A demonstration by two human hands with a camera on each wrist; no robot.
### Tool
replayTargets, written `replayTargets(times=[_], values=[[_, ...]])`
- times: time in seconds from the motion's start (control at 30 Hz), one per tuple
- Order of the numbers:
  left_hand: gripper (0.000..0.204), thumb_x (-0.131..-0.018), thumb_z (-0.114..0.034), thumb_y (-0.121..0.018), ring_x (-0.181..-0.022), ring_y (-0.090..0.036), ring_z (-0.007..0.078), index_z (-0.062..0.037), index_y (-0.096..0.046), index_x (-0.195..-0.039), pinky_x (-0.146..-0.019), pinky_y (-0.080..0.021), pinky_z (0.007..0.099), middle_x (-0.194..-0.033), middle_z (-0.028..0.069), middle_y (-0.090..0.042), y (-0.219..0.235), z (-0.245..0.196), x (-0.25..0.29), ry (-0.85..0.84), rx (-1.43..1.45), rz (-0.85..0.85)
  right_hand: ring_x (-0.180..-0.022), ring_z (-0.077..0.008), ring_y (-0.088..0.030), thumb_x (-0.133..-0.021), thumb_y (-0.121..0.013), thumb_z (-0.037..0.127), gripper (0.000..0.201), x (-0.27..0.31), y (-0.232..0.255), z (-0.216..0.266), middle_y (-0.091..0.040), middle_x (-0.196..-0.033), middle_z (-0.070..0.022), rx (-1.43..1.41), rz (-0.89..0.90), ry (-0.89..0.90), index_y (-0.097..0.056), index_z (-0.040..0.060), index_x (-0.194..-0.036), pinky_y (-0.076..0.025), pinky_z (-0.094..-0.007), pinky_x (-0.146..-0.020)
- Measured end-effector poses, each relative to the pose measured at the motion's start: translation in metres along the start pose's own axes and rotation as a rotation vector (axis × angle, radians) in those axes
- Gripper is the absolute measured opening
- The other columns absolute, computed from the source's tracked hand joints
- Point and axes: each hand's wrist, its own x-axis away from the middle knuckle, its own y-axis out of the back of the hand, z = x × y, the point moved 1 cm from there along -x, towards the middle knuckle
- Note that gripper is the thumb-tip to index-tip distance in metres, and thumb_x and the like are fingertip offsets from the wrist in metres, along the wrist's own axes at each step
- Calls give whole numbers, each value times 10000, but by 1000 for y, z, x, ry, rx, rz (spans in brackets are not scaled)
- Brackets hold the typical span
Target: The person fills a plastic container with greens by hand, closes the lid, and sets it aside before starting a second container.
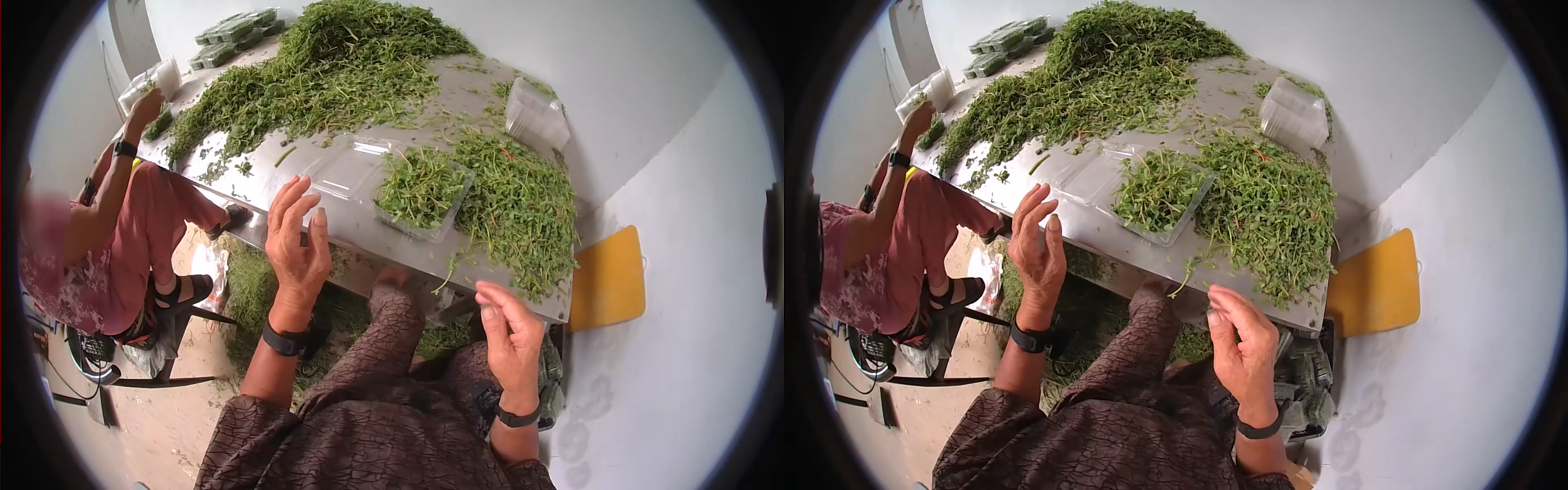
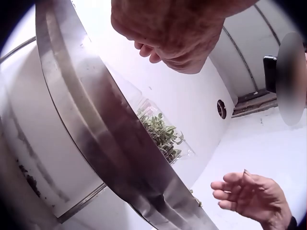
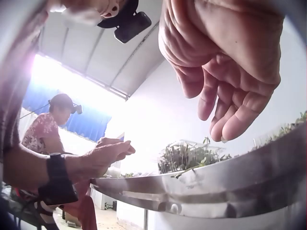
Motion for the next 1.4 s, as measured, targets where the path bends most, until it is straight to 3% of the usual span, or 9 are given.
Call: replayTargets(times=[0.07,0.3,0.63,0.7,0.87,0.93,1.17,1.2,1.4], values=[[191,-853,-37,-588,-1178,-537,364,-1,-610,-1039,-989,-425,436,-1191,177,-605,1,0,6,52,36,-14,-1061,-326,-607,-905,-599,137,252,-16,4,17,-644,-1152,-164,188,-26,215,-640,-16,-1100,-480,-389,-908],[300,-839,-164,-615,-1177,-532,340,-9,-623,-1096,-1013,-368,466,-1237,162,-586,-2,-32,2,-164,121,196,-1193,-354,-516,-913,-588,175,325,-64,-11,40,-601,-1237,-159,480,30,440,-602,-19,-1173,-415,-429,-993],[542,-863,-277,-579,-1324,-391,341,36,-493,-1297,-1152,-177,519,-1410,188,-428,-32,-49,-21,-261,171,494,-1170,-381,-501,-887,-584,160,322,-102,-37,28,-620,-1166,-192,636,101,465,-597,-55,-1127,-352,-474,-1030],[526,-956,-370,-450,-1360,-350,330,2,-489,-1326,-1158,-169,503,-1440,163,-411,-40,-49,-24,-250,157,591,-1162,-381,-511,-895,-576,165,312,-104,-41,24,-633,-1136,-192,685,166,454,-598,-56,-1113,-342,-480,-1035],[538,-952,-369,-454,-1304,-410,367,45,-498,-1293,-1148,-208,494,-1350,230,-480,-47,-46,-31,-217,197,661,-1151,-363,-539,-893,-579,148,268,-109,-33,16,-649,-1116,-182,587,233,363,-620,-30,-1090,-343,-471,-1040],[473,-892,-305,-557,-1166,-505,375,92,-551,-1150,-1096,-302,497,-1186,240,-562,-48,-46,-33,-241,243,551,-1132,-349,-560,-883,-590,119,236,-116,-27,16,-648,-1120,-187,419,228,333,-636,-19,-1069,-368,-463,-1025],[432,-887,-304,-561,-1107,-524,369,86,-579,-1073,-1066,-336,498,-1118,229,-574,-49,-47,-36,-271,230,521,-1068,-362,-588,-878,-598,114,237,-150,-31,19,-645,-1107,-203,459,122,330,-631,-36,-1058,-415,-425,-976],[460,-918,-335,-513,-1142,-514,380,76,-578,-1111,-1083,-318,500,-1166,236,-565,-48,-47,-37,-246,232,585,-1015,-332,-606,-909,-557,104,252,-156,-33,13,-641,-1096,-200,518,142,406,-608,-48,-1102,-472,-366,-886],[490,-947,-368,-465,-1162,-510,387,65,-575,-1146,-1096,-305,503,-1200,235,-559,-49,-46,-37,-213,237,649,-1027,-381,-581,-897,-575,135,247,-170,-47,4,-636,-1069,-220,467,235,396,-617,-35,-1071,-415,-464,-959]])
